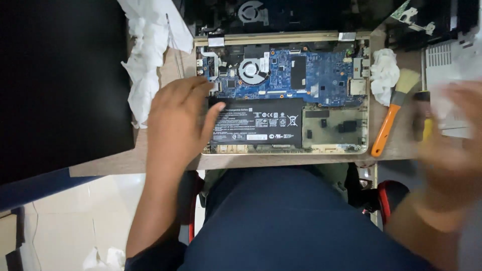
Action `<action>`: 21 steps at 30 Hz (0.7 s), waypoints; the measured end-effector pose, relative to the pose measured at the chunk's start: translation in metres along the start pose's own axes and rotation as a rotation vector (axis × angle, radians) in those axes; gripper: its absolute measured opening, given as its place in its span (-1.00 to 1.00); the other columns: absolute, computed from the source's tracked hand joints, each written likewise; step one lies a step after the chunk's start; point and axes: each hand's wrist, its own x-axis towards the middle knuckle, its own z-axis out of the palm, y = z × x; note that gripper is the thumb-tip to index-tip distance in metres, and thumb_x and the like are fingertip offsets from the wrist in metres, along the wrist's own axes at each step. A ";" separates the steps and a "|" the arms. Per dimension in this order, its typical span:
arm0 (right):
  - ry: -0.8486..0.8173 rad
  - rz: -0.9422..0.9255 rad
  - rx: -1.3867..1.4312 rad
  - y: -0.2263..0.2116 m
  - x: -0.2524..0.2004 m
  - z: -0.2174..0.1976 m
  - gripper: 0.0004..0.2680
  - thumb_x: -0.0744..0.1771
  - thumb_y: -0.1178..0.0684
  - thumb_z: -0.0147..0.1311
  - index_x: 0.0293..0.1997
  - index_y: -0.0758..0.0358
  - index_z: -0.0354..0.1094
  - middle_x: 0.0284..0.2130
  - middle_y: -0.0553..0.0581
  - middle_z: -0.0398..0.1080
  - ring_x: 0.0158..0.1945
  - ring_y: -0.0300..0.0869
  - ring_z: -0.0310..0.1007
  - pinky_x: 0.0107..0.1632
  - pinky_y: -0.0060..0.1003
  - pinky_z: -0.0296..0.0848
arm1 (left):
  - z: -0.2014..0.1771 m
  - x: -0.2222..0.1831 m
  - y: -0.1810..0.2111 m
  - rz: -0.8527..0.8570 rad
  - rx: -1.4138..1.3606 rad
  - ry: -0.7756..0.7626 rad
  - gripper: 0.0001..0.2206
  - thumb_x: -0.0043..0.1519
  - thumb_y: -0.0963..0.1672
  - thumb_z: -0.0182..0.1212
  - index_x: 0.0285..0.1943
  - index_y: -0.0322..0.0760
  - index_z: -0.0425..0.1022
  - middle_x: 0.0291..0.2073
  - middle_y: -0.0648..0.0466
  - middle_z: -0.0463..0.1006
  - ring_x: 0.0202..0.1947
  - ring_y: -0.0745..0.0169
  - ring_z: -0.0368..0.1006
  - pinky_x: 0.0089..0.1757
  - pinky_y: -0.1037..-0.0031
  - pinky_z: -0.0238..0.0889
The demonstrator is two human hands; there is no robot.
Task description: Disassembling a laptop to access internal components like the motherboard and battery using a pry tool.
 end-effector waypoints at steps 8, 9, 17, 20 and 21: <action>-0.279 -0.034 0.028 -0.025 0.060 0.091 -0.70 0.36 0.10 0.20 0.25 0.33 0.49 0.16 0.27 0.50 0.15 0.08 0.49 0.18 -0.07 0.47 | 0.052 0.029 0.029 0.208 -0.071 -0.243 -0.57 0.31 0.02 0.19 0.25 -0.32 0.49 0.21 -0.08 0.51 0.20 -0.14 0.39 0.16 -0.06 0.24; -0.288 -0.040 0.030 -0.022 0.064 0.095 -0.69 0.37 0.10 0.18 0.27 0.38 0.44 0.17 0.29 0.48 0.15 0.12 0.48 0.17 -0.03 0.45 | 0.061 0.033 0.029 0.276 -0.003 -0.207 -0.57 0.31 0.03 0.19 0.24 -0.28 0.49 0.20 -0.02 0.50 0.17 -0.07 0.38 0.13 0.03 0.24; -0.264 -0.103 0.029 -0.004 0.081 0.121 -0.81 0.42 0.10 0.12 0.09 0.39 0.52 -0.08 0.30 0.51 0.06 0.14 0.52 0.12 -0.04 0.48 | 0.073 0.071 0.045 0.347 0.043 -0.223 -0.55 0.25 0.04 0.26 0.20 -0.31 0.56 0.14 -0.04 0.53 0.20 -0.05 0.36 0.09 0.01 0.25; -0.274 -0.090 -0.013 0.000 0.083 0.128 -0.82 0.42 0.05 0.12 0.05 0.29 0.54 -0.07 0.23 0.52 0.07 0.08 0.52 0.09 -0.05 0.47 | 0.076 0.074 0.045 0.371 0.059 -0.233 -0.49 0.25 0.06 0.25 0.28 -0.29 0.50 0.19 -0.03 0.50 0.24 -0.03 0.32 0.12 0.04 0.21; -0.287 -0.084 0.009 0.001 0.083 0.129 -0.82 0.41 0.07 0.13 0.06 0.29 0.54 -0.09 0.23 0.52 0.05 0.09 0.52 0.07 -0.06 0.48 | 0.074 0.074 0.044 0.371 0.039 -0.244 -0.48 0.27 0.07 0.23 0.30 -0.31 0.50 0.20 -0.05 0.50 0.25 -0.06 0.32 0.13 0.02 0.19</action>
